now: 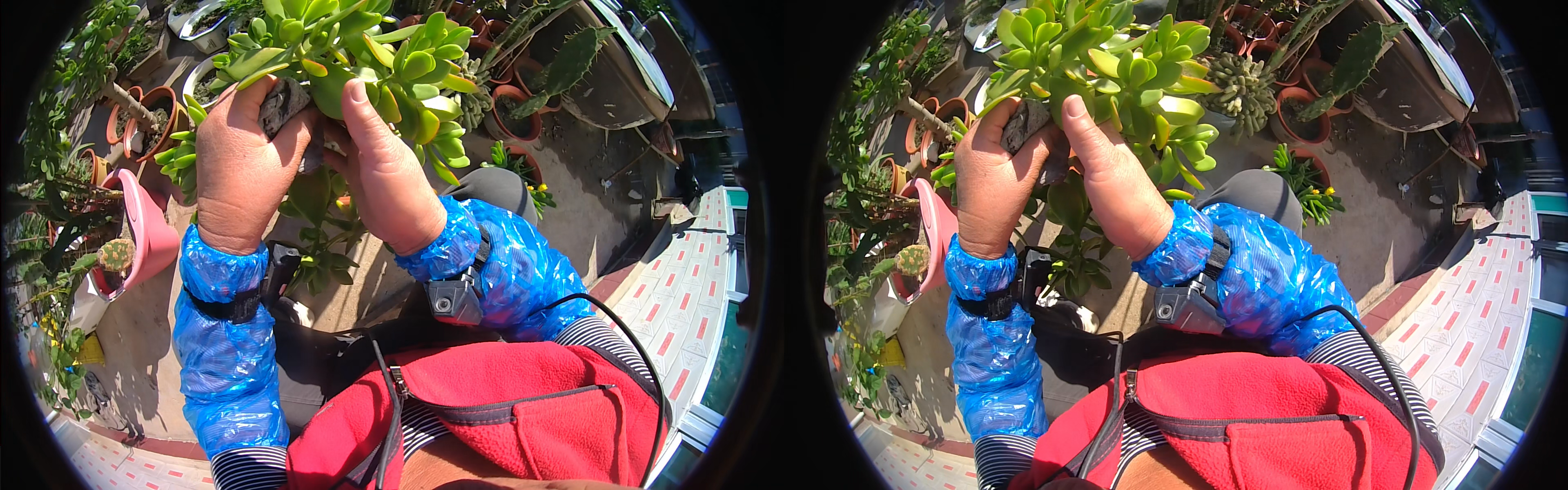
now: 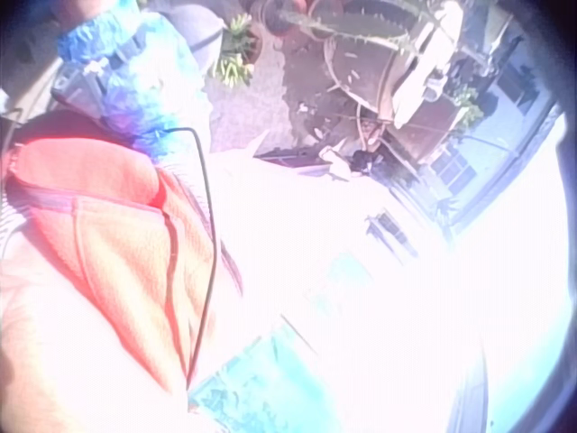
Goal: The person sits on a rooftop and uses a cloth to wipe the leaves of a potted succulent plant. They hold the plant with one hand and gently clean each leaf with the other, moving around the plant to reach different sides.
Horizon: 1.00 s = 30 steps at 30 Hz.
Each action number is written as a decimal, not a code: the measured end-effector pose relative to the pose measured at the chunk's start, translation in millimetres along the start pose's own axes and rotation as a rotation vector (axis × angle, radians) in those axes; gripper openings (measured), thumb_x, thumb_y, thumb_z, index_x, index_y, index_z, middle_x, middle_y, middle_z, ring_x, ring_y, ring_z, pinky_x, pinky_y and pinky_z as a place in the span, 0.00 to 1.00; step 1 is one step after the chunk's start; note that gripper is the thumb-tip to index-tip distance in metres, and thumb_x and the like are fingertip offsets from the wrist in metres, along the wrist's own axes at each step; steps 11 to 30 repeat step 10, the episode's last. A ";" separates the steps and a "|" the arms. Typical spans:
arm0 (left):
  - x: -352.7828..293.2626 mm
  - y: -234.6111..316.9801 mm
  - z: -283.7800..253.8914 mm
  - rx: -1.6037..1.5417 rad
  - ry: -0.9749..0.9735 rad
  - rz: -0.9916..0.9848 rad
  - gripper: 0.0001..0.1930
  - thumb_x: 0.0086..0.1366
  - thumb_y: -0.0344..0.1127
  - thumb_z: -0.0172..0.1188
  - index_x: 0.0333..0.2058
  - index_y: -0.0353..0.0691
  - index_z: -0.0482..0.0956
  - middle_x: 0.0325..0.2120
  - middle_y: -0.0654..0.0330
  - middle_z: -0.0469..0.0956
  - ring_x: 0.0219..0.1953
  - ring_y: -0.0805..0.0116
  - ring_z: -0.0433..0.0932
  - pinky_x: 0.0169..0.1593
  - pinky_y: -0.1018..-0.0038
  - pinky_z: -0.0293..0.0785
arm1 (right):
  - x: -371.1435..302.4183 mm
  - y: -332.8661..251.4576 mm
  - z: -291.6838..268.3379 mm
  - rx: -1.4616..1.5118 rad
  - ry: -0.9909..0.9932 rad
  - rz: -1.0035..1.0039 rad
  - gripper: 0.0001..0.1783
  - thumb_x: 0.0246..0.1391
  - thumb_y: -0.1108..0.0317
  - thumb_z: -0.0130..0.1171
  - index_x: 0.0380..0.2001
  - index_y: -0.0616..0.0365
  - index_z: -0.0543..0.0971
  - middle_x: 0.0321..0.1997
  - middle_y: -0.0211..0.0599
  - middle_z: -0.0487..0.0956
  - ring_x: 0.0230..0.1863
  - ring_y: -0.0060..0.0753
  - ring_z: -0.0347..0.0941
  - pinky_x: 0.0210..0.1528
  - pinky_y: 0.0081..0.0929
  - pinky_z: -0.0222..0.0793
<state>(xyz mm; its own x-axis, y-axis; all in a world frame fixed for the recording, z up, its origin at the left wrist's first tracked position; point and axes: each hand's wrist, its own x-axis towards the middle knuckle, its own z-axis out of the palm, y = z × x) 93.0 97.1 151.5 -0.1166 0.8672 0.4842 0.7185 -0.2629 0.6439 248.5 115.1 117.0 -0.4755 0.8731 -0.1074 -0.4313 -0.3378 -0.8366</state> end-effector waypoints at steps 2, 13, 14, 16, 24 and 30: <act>-0.8 -0.5 0.2 0.010 0.001 0.013 0.19 0.58 0.32 0.71 0.47 0.30 0.82 0.38 0.48 0.85 0.39 0.54 0.86 0.46 0.65 0.81 | 0.5 1.3 0.0 0.036 0.002 0.038 0.37 0.73 0.38 0.51 0.71 0.52 0.68 0.70 0.31 0.73 0.67 0.30 0.69 0.70 0.41 0.62; -3.6 -1.3 1.1 0.145 -0.137 0.025 0.17 0.60 0.33 0.68 0.48 0.36 0.81 0.43 0.43 0.84 0.46 0.41 0.84 0.50 0.55 0.80 | 2.8 0.1 7.3 0.226 -0.044 0.040 0.38 0.72 0.37 0.50 0.72 0.52 0.67 0.71 0.32 0.72 0.67 0.32 0.69 0.73 0.41 0.59; -3.6 -1.3 1.1 0.145 -0.137 0.025 0.17 0.60 0.33 0.68 0.48 0.36 0.81 0.43 0.43 0.84 0.46 0.41 0.84 0.50 0.55 0.80 | 2.8 0.1 7.3 0.226 -0.044 0.040 0.38 0.72 0.37 0.50 0.72 0.52 0.67 0.71 0.32 0.72 0.67 0.32 0.69 0.73 0.41 0.59; -3.6 -1.3 1.1 0.145 -0.137 0.025 0.17 0.60 0.33 0.68 0.48 0.36 0.81 0.43 0.43 0.84 0.46 0.41 0.84 0.50 0.55 0.80 | 2.8 0.1 7.3 0.226 -0.044 0.040 0.38 0.72 0.37 0.50 0.72 0.52 0.67 0.71 0.32 0.72 0.67 0.32 0.69 0.73 0.41 0.59; -3.6 -1.3 1.1 0.145 -0.137 0.025 0.17 0.60 0.33 0.68 0.48 0.36 0.81 0.43 0.43 0.84 0.46 0.41 0.84 0.50 0.55 0.80 | 2.8 0.1 7.3 0.226 -0.044 0.040 0.38 0.72 0.37 0.50 0.72 0.52 0.67 0.71 0.32 0.72 0.67 0.32 0.69 0.73 0.41 0.59; -3.6 -1.3 1.1 0.145 -0.137 0.025 0.17 0.60 0.33 0.68 0.48 0.36 0.81 0.43 0.43 0.84 0.46 0.41 0.84 0.50 0.55 0.80 | 2.8 0.1 7.3 0.226 -0.044 0.040 0.38 0.72 0.37 0.50 0.72 0.52 0.67 0.71 0.32 0.72 0.67 0.32 0.69 0.73 0.41 0.59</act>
